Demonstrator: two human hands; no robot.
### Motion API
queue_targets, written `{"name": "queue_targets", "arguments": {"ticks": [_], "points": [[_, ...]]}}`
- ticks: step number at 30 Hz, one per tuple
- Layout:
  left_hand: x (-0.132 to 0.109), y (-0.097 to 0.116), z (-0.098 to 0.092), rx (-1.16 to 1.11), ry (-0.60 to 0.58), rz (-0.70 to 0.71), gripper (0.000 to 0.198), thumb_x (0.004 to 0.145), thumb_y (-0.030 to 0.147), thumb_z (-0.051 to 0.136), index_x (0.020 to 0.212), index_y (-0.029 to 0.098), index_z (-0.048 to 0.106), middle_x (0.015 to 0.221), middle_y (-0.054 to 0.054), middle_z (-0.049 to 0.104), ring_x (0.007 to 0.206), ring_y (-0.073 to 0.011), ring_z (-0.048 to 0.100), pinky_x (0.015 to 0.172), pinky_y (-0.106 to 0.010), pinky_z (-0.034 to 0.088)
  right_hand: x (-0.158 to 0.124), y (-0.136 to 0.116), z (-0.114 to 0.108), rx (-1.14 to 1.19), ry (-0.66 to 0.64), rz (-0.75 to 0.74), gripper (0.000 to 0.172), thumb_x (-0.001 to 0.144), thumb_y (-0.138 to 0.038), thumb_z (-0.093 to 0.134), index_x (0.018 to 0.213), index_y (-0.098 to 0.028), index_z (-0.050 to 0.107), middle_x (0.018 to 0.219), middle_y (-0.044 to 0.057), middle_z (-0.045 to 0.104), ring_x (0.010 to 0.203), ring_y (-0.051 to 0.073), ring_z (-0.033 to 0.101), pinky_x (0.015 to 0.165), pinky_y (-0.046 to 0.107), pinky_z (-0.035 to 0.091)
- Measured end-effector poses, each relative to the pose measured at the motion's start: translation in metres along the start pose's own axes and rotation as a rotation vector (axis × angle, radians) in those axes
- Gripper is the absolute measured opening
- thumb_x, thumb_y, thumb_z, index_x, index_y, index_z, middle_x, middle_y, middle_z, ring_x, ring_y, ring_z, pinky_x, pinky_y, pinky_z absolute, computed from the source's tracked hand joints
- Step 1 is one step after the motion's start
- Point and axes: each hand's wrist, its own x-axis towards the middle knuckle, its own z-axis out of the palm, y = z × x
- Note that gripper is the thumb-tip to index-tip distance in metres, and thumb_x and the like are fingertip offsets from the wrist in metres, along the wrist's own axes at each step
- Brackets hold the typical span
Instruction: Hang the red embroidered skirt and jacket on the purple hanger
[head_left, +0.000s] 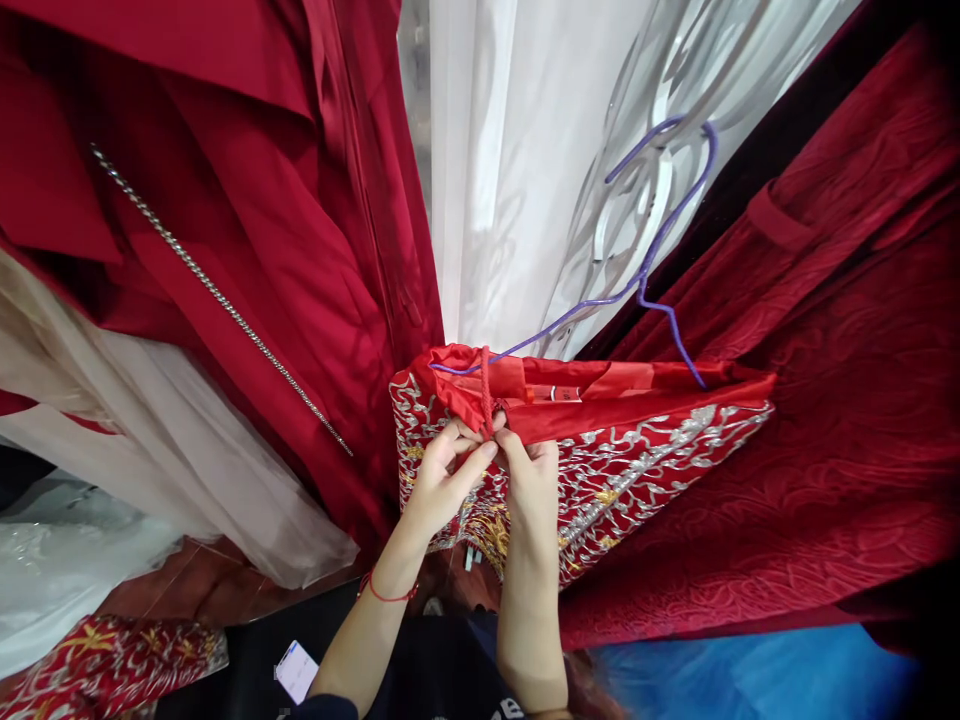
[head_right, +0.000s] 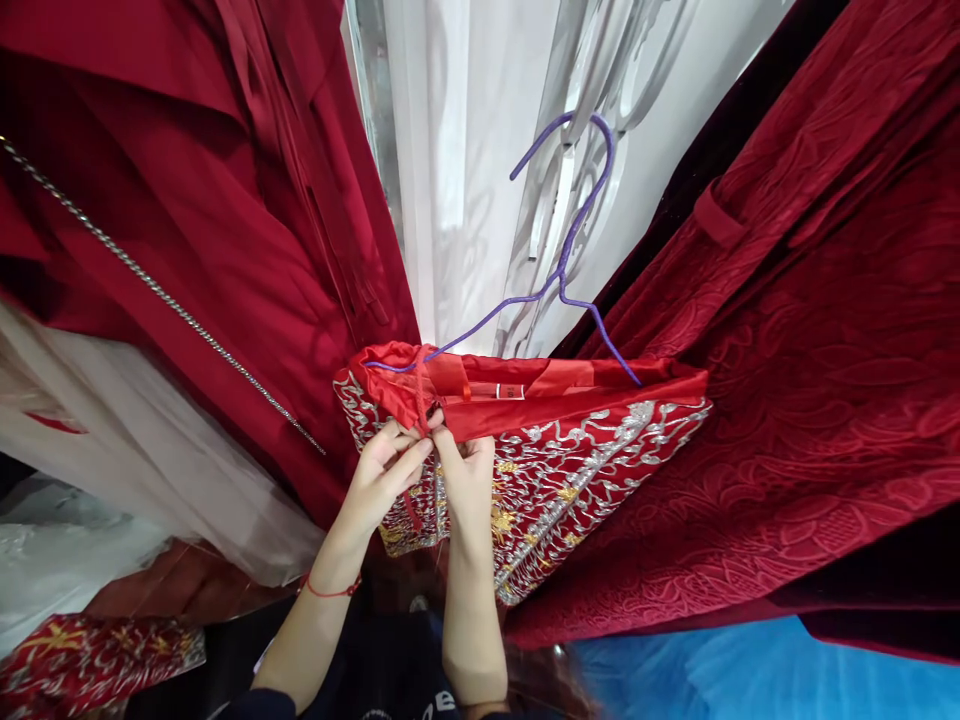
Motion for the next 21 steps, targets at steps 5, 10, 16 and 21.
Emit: {"name": "queue_targets", "arguments": {"ticks": [5, 10, 16, 21], "points": [[-0.001, -0.002, 0.002, -0.063, 0.022, -0.013, 0.031, 0.084, 0.043, 0.074, 0.087, 0.018, 0.056, 0.066, 0.005, 0.056, 0.047, -0.0021, 0.031, 0.044, -0.017, 0.023, -0.001, 0.002, -0.002, 0.090, -0.007, 0.069, 0.054, 0.069, -0.048, 0.076, 0.055, -0.024, 0.030, 0.047, -0.011, 0.030, 0.044, 0.005, 0.025, 0.041, 0.021, 0.025], [0.002, -0.011, 0.008, -0.103, 0.096, -0.011, 0.033, 0.082, 0.045, 0.076, 0.084, 0.019, 0.055, 0.063, 0.004, 0.058, 0.046, -0.0027, 0.028, 0.043, -0.018, 0.022, 0.004, -0.001, -0.010, 0.101, -0.237, 0.115, 0.064, 0.076, -0.049, 0.072, 0.047, -0.023, 0.021, 0.043, -0.012, 0.015, 0.042, 0.003, 0.011, 0.041, 0.022, 0.013], [0.011, -0.018, 0.020, -0.097, 0.190, 0.070, 0.030, 0.082, 0.045, 0.076, 0.083, 0.018, 0.061, 0.066, 0.002, 0.061, 0.047, -0.0037, 0.030, 0.043, -0.019, 0.023, 0.009, -0.006, -0.031, -0.021, -0.307, 0.019, 0.032, 0.087, -0.047, 0.060, 0.070, -0.022, 0.049, 0.046, -0.010, 0.035, 0.039, 0.006, 0.029, 0.041, 0.022, 0.024], [0.007, -0.023, 0.025, -0.015, 0.237, 0.129, 0.026, 0.086, 0.043, 0.072, 0.080, 0.019, 0.065, 0.059, 0.005, 0.049, 0.050, -0.0059, 0.036, 0.049, -0.019, 0.031, 0.012, -0.009, -0.043, -0.137, -0.406, -0.108, 0.022, 0.092, -0.042, 0.055, 0.082, -0.022, 0.054, 0.052, -0.009, 0.042, 0.044, 0.009, 0.039, 0.045, 0.023, 0.031]]}}
